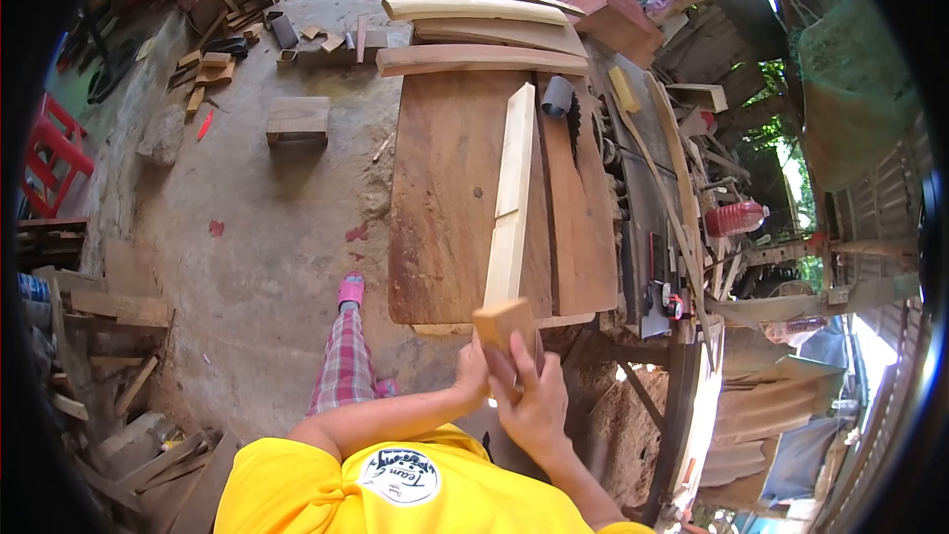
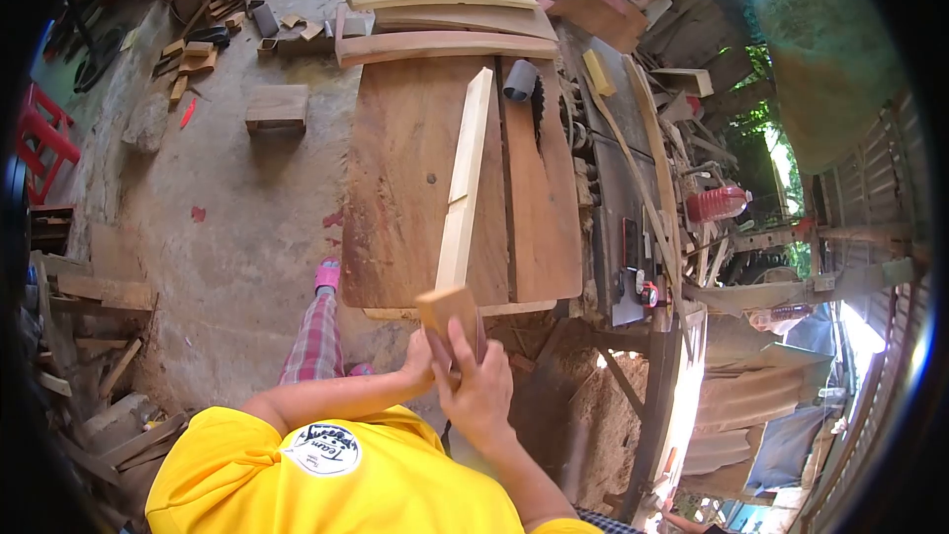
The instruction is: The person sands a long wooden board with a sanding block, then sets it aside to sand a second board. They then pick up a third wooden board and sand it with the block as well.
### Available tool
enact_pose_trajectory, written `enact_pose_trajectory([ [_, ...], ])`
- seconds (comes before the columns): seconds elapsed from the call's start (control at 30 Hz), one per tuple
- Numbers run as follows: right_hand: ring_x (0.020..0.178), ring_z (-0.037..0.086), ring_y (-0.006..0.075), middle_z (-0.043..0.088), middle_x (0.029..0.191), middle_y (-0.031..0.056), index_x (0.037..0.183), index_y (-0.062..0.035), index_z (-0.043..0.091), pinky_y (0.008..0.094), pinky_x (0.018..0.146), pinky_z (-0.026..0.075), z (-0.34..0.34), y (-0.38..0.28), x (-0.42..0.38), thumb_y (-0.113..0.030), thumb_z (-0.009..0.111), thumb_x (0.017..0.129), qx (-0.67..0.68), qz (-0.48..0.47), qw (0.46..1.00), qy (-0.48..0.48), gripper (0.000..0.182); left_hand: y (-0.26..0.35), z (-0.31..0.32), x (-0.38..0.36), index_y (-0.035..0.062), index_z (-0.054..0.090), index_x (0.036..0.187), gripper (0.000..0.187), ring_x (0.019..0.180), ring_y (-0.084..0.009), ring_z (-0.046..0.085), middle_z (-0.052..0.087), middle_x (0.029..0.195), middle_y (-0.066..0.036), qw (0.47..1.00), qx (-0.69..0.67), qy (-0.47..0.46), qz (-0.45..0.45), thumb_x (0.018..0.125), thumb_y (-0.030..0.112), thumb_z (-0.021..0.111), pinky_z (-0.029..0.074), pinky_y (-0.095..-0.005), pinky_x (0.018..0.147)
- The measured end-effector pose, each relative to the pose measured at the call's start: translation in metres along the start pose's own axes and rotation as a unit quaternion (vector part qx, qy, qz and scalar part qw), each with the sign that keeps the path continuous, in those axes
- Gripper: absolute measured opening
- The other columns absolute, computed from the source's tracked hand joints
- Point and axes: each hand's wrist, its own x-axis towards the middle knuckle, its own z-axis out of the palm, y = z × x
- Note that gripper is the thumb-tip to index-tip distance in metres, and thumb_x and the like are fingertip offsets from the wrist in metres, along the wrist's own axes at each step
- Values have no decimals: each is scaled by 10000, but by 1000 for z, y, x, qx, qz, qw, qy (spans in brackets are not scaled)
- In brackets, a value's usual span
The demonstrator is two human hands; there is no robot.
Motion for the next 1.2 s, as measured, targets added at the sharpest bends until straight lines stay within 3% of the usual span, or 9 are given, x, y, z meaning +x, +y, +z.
enact_pose_trajectory([
  [0.17, 986, 584, 427, 533, 1108, 200, 1500, -250, 408, 483, 814, 504, 2, 24, 71, -233, 761, 822, -10, 1, 1000, 11, 764, 28, 8, -18, -58, 663, 1037, 790, 915, -258, 686, 692, 944, -182, 996, 56, 42, -48, 1030, 626, 268, 532, -368, 794],
  [0.2, 875, 572, 395, 493, 965, 181, 1509, -321, 384, 482, 743, 484, 4, 31, 112, -255, 740, 825, -14, -20, 999, 41, 773, 28, 6, -16, -60, 672, 1011, 806, 916, -278, 686, 690, 912, -195, 994, 90, 41, -56, 1030, 630, 255, 524, -385, 789],
  [0.4, 1103, 586, 511, 512, 1196, 281, 1495, -452, 210, 576, 924, 487, 26, 83, 405, -398, 715, 828, -80, 71, 994, 5, 838, 29, 3, -15, -67, 664, 1068, 807, 993, -364, 659, 692, 954, -241, 989, 131, 32, -57, 1036, 616, 236, 478, -425, 881],
  [0.57, 1196, 615, 364, 610, 1294, 283, 1578, -173, 220, 384, 1019, 480, 21, 115, 539, -337, 768, 712, -11, 130, 980, -150, 1038, 13, -2, -7, -61, 644, 1157, 789, 1097, -389, 622, 679, 1066, -272, 993, 103, 12, -64, 1041, 603, 232, 443, -414, 957],
  [0.73, 1102, 660, 382, 635, 1232, 274, 1580, -178, 221, 400, 956, 521, 3, 81, 457, -340, 754, 724, 63, 89, 989, -100, 1021, -10, 0, -2, -54, 633, 1199, 767, 1142, -401, 604, 671, 1116, -270, 995, 87, 3, -45, 1047, 586, 237, 429, -412, 992],
  [0.77, 1071, 666, 416, 638, 1196, 300, 1576, -221, 231, 421, 960, 524, 0, 68, 423, -311, 732, 747, 83, 153, 979, -110, 973, -12, 0, 0, -50, 629, 1207, 761, 1143, -401, 604, 670, 1123, -270, 993, 106, 9, -48, 1048, 582, 236, 429, -412, 996],
  [0.93, 938, 616, 434, 521, 1026, 205, 1528, -457, 208, 530, 821, 528, 15, 34, 227, -289, 755, 827, -33, 6, 999, -39, 904, -10, 9, -5, -45, 617, 1230, 745, 1146, -373, 609, 676, 1128, -249, 993, 103, 28, -43, 1051, 572, 240, 433, -411, 999],
  [1.1, 1024, 644, 310, 577, 1205, 133, 1531, -231, 343, 420, 896, 536, -3, 34, 114, -177, 775, 811, 108, -37, 993, -13, 841, 15, 22, -15, -1, 613, 1237, 720, 1018, -252, 640, 682, 1038, -144, 999, -12, -4, -48, 1040, 603, 274, 473, -370, 910],
  [1.2, 1148, 599, 251, 548, 1330, 134, 1526, -161, 351, 384, 975, 507, -4, 55, 87, -102, 749, 842, 311, 61, 948, 1, 793, -12, 29, -16, 9, 614, 1209, 714, 956, -217, 631, 673, 1022, -117, 999, -7, 31, 20, 1039, 612, 271, 481, -351, 880],
])
